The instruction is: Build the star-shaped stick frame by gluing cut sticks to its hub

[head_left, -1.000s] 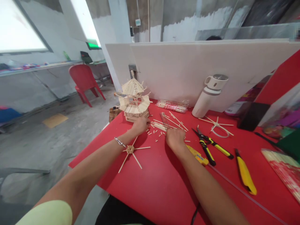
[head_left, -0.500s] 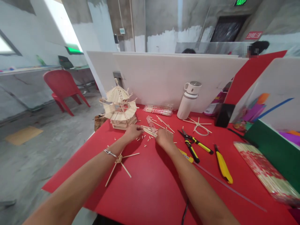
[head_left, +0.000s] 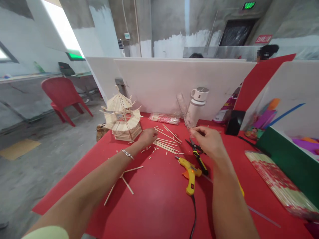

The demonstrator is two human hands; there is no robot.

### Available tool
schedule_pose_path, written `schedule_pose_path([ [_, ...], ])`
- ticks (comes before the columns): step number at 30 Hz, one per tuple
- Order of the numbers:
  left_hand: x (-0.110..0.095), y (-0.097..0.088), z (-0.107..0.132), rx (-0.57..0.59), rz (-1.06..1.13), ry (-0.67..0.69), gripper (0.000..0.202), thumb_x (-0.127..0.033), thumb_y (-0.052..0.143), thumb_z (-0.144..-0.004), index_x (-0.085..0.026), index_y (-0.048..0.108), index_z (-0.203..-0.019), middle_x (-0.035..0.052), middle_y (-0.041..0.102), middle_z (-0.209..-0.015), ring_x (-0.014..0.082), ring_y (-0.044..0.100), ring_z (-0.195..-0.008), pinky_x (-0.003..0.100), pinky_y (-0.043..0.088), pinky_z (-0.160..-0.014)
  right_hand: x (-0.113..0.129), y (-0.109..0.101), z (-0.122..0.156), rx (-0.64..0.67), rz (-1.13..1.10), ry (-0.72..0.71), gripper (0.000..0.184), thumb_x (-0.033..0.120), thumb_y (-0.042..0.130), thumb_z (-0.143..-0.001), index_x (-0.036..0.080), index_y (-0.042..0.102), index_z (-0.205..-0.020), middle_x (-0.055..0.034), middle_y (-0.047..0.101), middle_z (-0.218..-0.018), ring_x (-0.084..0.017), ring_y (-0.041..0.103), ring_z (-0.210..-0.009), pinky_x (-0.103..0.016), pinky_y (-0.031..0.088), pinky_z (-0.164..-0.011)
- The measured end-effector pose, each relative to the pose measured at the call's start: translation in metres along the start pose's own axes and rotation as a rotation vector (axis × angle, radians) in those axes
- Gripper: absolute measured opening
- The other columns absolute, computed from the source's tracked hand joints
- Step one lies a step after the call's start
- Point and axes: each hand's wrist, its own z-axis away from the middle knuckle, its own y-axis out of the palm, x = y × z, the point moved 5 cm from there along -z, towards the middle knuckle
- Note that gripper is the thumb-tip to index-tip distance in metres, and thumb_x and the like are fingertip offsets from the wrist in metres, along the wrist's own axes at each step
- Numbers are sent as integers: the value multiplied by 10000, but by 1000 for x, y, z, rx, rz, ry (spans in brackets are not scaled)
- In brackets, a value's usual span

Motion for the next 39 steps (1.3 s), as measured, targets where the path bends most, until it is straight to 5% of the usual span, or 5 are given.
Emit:
schedule_pose_path([
  [9,-52,47,-61,162,-55,236,95,-135,614,-761,-183,686,-721,90,693,-803,223,646,-880,292,455,-814,-5,4,-2,104,-110,-7,269,383,517,-806,206,693,-908,-20,718,-809,-168,634,-725,-260,436,-663],
  [16,-42,-4,-53,-71,202,117,80,-165,559,-735,-174,631,-700,71,642,-773,193,617,-793,277,470,-693,3,12,-4,127,-169,-22,221,376,495,-813,214,644,-833,-27,699,-757,-170,632,-701,-252,433,-612],
  [23,-57,-70,6,-283,649,-80,381,-374,307,-924,-150,611,-977,50,629,-782,69,458,-439,193,310,-367,38,46,13,397,-596,-23,228,398,568,-796,204,553,-915,9,659,-706,-144,615,-605,-249,452,-575],
  [28,-75,-86,62,-447,1515,-176,255,-384,726,-728,-158,639,-809,49,674,-792,114,630,-667,213,517,-585,73,72,44,620,-696,-103,147,305,596,-780,194,539,-859,25,643,-688,-127,602,-632,-221,414,-575],
  [39,-101,-83,152,-399,1603,-256,305,-387,792,-709,-129,654,-793,65,721,-741,179,700,-678,284,573,-641,112,54,86,766,-492,-388,199,348,678,-772,190,663,-893,-13,683,-844,-152,590,-767,-243,440,-667],
])
